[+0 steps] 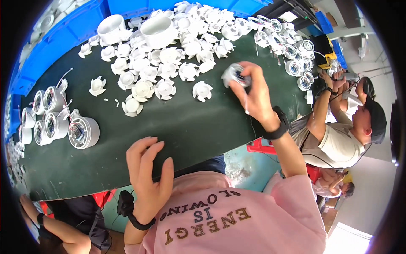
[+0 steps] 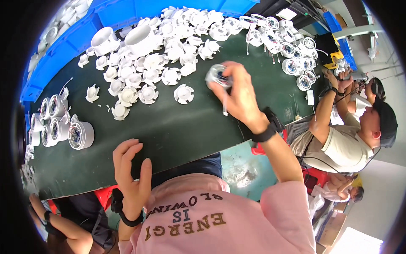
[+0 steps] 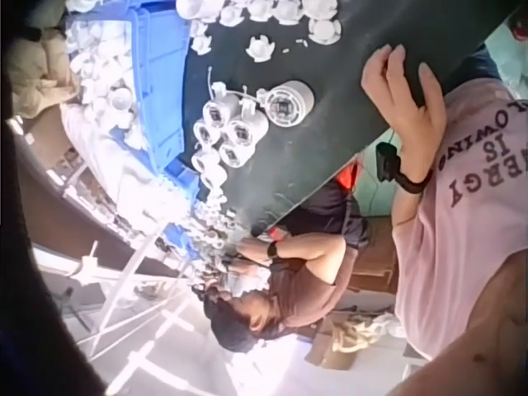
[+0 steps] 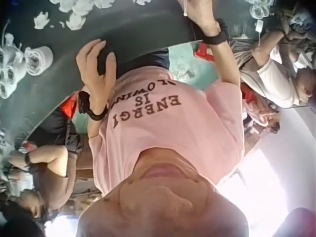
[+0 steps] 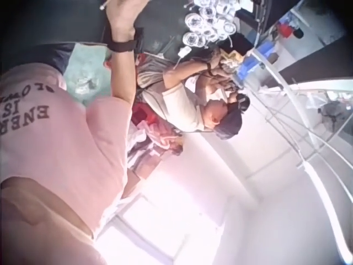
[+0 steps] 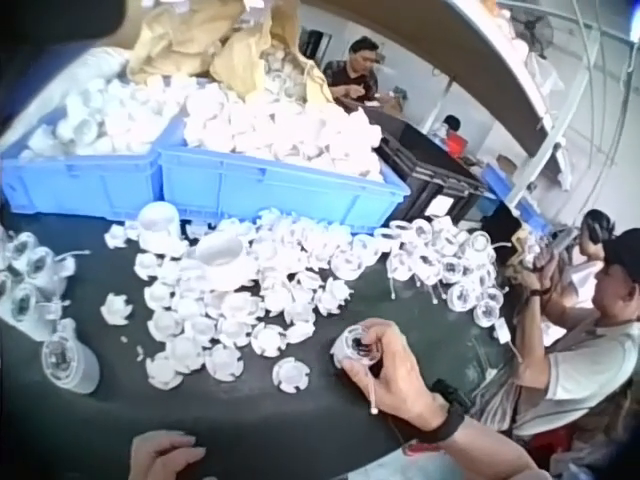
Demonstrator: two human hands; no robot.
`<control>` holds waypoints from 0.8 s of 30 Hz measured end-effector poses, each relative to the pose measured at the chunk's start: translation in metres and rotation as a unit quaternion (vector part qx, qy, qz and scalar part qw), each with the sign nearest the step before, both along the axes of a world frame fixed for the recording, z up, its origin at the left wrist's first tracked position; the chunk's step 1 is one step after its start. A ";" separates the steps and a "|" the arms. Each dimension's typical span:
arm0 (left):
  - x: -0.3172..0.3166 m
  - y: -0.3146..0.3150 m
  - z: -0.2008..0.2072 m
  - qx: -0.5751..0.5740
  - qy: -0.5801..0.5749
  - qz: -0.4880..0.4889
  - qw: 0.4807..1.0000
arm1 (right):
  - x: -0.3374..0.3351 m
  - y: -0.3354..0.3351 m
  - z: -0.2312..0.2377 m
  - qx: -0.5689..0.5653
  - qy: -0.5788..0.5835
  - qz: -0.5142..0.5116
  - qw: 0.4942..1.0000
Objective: The person assembles electronic components by hand, picking up a white plastic housing and a fan blade, fitting the blade into the housing, and snapping a white plastic cap onto the assembly before placing it on the workbench.
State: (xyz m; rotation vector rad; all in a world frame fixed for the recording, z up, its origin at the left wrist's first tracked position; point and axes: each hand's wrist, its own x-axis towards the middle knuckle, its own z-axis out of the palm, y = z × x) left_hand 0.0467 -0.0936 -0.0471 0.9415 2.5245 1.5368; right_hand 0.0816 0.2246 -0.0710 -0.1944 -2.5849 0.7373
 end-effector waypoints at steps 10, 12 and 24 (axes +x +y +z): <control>-0.006 0.011 -0.021 0.036 0.015 -0.006 0.999 | 0.046 0.000 0.006 -0.016 0.023 -0.088 0.996; -0.006 0.011 -0.022 0.033 0.010 -0.009 0.999 | 0.047 0.001 0.005 0.006 0.023 -0.075 0.997; -0.011 0.022 -0.016 -0.005 0.012 -0.036 0.999 | 0.035 -0.004 0.008 0.112 -0.036 -0.082 0.990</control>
